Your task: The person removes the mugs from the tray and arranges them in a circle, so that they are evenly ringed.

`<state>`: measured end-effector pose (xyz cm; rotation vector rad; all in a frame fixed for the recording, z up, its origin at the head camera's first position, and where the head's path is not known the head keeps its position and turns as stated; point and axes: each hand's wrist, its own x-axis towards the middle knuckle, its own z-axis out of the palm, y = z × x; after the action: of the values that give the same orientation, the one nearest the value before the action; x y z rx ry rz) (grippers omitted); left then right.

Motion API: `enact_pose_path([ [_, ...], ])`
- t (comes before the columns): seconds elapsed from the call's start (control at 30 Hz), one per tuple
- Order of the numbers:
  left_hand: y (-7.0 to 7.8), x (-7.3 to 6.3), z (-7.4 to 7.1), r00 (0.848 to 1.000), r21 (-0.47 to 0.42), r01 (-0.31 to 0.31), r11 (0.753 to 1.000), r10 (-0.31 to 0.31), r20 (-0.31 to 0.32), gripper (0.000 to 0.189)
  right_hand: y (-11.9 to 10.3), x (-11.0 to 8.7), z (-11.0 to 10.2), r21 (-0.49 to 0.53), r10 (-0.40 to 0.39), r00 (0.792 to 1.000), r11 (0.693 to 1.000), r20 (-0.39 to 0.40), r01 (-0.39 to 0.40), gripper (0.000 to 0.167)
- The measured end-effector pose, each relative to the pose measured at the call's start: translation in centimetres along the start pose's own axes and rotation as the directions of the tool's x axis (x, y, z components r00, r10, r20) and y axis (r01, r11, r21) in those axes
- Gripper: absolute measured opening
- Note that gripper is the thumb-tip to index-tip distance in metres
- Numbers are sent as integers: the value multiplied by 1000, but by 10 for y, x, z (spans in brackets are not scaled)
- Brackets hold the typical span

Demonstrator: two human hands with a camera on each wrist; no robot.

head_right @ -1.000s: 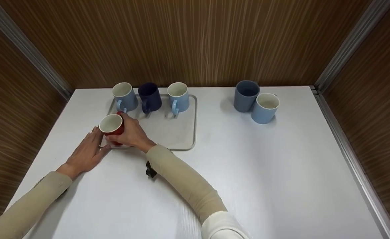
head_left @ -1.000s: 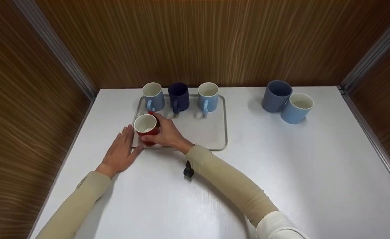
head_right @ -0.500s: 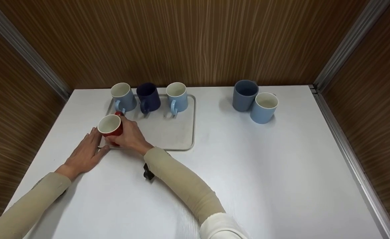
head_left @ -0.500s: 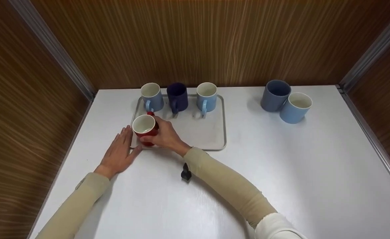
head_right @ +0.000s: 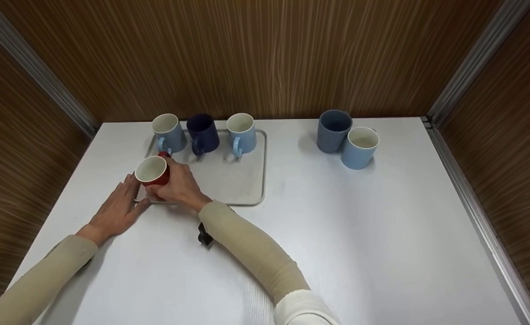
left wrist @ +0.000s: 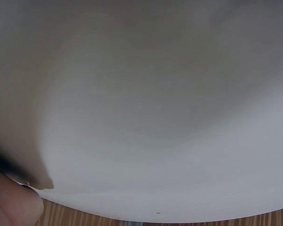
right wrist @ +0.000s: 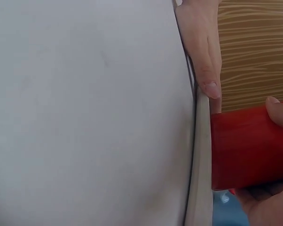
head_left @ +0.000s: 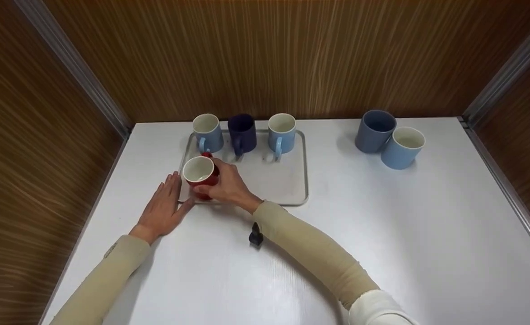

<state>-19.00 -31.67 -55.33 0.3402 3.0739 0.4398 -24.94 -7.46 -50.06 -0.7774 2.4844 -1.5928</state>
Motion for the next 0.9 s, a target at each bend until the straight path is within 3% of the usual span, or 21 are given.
enact_pose_path([
  [0.23, 1, -1, 3, 1000, 0, 9, 1000, -9, 4, 93, -5, -9, -18, 64, -2, 1000, 998, -9, 3, 81],
  [0.5, 0, -1, 2, 1000, -5, 12, 1000, -12, 19, 94, -12, -23, -45, 63, -19, 998, 998, -56, 23, 83],
  [0.9, -1, -1, -1, 1000, -28, -8, 1000, 8, 16, 93, -9, -46, -87, 63, -129, 979, 988, -160, 141, 81],
])
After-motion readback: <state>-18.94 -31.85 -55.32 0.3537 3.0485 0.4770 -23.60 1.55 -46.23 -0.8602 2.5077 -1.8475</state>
